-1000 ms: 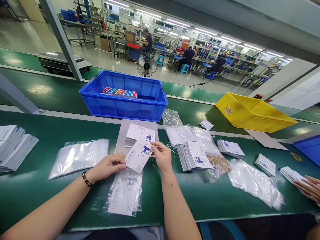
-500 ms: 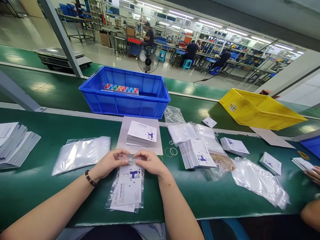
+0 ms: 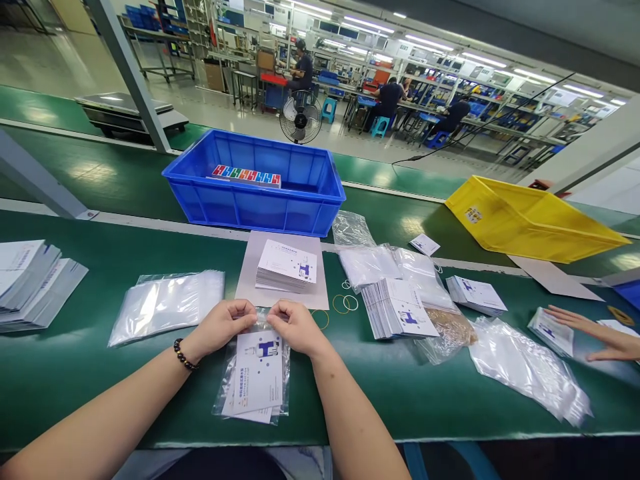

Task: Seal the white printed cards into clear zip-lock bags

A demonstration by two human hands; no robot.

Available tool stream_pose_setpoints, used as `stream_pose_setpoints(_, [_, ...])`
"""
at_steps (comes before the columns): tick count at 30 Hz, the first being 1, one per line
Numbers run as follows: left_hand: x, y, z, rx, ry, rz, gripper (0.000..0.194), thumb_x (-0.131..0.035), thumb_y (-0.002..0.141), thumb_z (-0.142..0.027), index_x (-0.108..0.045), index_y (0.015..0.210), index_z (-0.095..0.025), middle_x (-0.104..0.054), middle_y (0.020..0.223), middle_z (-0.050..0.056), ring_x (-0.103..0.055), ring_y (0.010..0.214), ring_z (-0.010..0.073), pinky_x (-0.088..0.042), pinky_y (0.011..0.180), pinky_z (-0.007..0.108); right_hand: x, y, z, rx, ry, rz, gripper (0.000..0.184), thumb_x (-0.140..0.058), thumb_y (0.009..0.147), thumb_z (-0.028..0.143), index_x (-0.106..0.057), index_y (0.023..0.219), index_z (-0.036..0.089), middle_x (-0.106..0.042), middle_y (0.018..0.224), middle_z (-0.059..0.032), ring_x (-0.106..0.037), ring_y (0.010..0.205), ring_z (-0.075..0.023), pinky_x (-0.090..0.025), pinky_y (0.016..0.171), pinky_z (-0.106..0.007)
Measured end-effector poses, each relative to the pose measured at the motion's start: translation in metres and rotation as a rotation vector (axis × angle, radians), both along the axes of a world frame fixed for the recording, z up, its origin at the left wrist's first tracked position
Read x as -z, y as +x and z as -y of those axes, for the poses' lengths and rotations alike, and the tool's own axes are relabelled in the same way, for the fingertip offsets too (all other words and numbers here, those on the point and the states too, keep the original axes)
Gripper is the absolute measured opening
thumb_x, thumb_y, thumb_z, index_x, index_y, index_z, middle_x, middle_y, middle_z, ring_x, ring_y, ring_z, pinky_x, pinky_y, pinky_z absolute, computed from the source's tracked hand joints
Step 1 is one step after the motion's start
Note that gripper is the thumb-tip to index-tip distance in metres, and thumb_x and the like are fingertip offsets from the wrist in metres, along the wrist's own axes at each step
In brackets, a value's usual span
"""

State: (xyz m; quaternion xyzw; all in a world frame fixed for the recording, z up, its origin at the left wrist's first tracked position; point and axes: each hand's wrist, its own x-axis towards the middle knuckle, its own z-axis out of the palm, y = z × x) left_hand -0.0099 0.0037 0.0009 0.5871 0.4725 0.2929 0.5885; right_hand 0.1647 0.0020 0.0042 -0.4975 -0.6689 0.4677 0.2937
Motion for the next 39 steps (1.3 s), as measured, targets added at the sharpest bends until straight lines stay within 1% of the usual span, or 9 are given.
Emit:
stream_pose_setpoints(8, [-0.001,0.003,0.003,0.068,0.117,-0.133,0.022,-0.048,0.073,-0.033,-0.052,0.06,-0.015,-0.053,0.059,0.0,-0.047,0.057,0.0121,-0.036,0.052,0.022,0.003,-0.01,0.006,-0.052,0.184,0.058,0.015,-0.051,0.075,0.016,-0.052,0.06,0.017,-0.048,0.06,0.0025,-0.044,0.058,-0.0103,-0.034,0.055,-0.022])
stream_pose_setpoints(11, [-0.012,-0.004,0.004,0.069,0.295,-0.273,0.02,-0.046,0.076,-0.032,-0.057,0.07,-0.016,-0.061,0.072,0.003,-0.054,0.069,0.0157,-0.041,0.063,0.025,0.004,-0.008,0.006,-0.048,0.237,0.067,0.013,-0.051,0.075,0.017,-0.055,0.063,0.018,-0.05,0.062,0.0015,-0.047,0.06,-0.0115,-0.037,0.057,-0.023])
stream_pose_setpoints(14, [-0.028,-0.025,0.001,-0.032,0.47,-0.477,0.023,-0.038,0.082,-0.03,-0.057,0.082,-0.018,-0.062,0.083,0.004,-0.055,0.078,0.0176,-0.041,0.07,0.028,0.007,-0.005,0.004,0.043,0.348,0.078,0.004,-0.056,0.073,0.018,-0.059,0.075,0.019,-0.052,0.069,-0.0001,-0.051,0.067,-0.014,-0.04,0.063,-0.026])
stream_pose_setpoints(17, [-0.036,-0.06,-0.007,-0.135,0.399,-0.8,0.029,-0.031,0.084,-0.031,-0.054,0.072,-0.019,-0.061,0.07,0.004,-0.054,0.066,0.0184,-0.037,0.058,0.027,0.008,-0.002,0.003,0.171,0.443,0.074,0.007,-0.054,0.074,0.019,-0.059,0.079,0.019,-0.052,0.072,-0.0012,-0.052,0.07,-0.0149,-0.041,0.066,-0.027])
stream_pose_setpoints(22, [-0.02,-0.109,-0.021,0.001,0.078,-1.188,0.021,-0.048,0.072,-0.035,-0.049,0.059,-0.018,-0.062,0.067,0.006,-0.055,0.062,0.0206,-0.03,0.051,0.026,0.007,-0.005,0.005,0.208,0.461,0.055,0.01,-0.051,0.077,0.017,-0.058,0.071,0.02,-0.054,0.068,-0.0007,-0.052,0.067,-0.0141,-0.042,0.063,-0.026])
stream_pose_setpoints(26, [-0.004,-0.118,-0.021,0.071,0.105,-1.177,0.02,-0.039,0.075,-0.027,-0.048,0.059,-0.018,-0.063,0.072,0.007,-0.056,0.065,0.0204,-0.03,0.052,0.025,0.007,-0.01,0.007,0.22,0.458,0.029,0.015,-0.05,0.078,0.017,-0.057,0.066,0.02,-0.054,0.065,-0.0005,-0.051,0.064,-0.0136,-0.041,0.061,-0.025])
stream_pose_setpoints(29, [-0.002,-0.116,-0.02,0.046,0.07,-1.135,0.02,-0.043,0.073,-0.034,-0.048,0.061,-0.018,-0.063,0.071,0.007,-0.057,0.065,0.0216,-0.031,0.052,0.026,0.01,-0.012,0.007,0.206,0.463,0.024,0.015,-0.05,0.078,0.017,-0.058,0.066,0.02,-0.054,0.064,-0.0002,-0.051,0.063,-0.0133,-0.041,0.061,-0.025])
stream_pose_setpoints(35, [-0.002,-0.118,-0.023,0.038,0.089,-1.116,0.014,-0.042,0.073,-0.025,-0.05,0.064,-0.018,-0.064,0.073,0.006,-0.058,0.068,0.0215,-0.032,0.055,0.026,0.011,-0.015,0.007,0.18,0.461,0.028,0.015,-0.05,0.077,0.016,-0.058,0.065,0.019,-0.054,0.063,-0.0003,-0.051,0.062,-0.0134,-0.042,0.061,-0.025])
stream_pose_setpoints(39, [-0.015,-0.103,-0.015,0.039,0.118,-1.086,0.015,-0.04,0.075,-0.023,-0.05,0.064,-0.018,-0.063,0.071,0.006,-0.056,0.066,0.0205,-0.032,0.054,0.026,0.01,-0.016,0.008,0.161,0.472,0.012,0.017,-0.049,0.078,0.019,-0.059,0.064,0.019,-0.055,0.063,-0.001,-0.053,0.063,-0.0136,-0.043,0.061,-0.026])
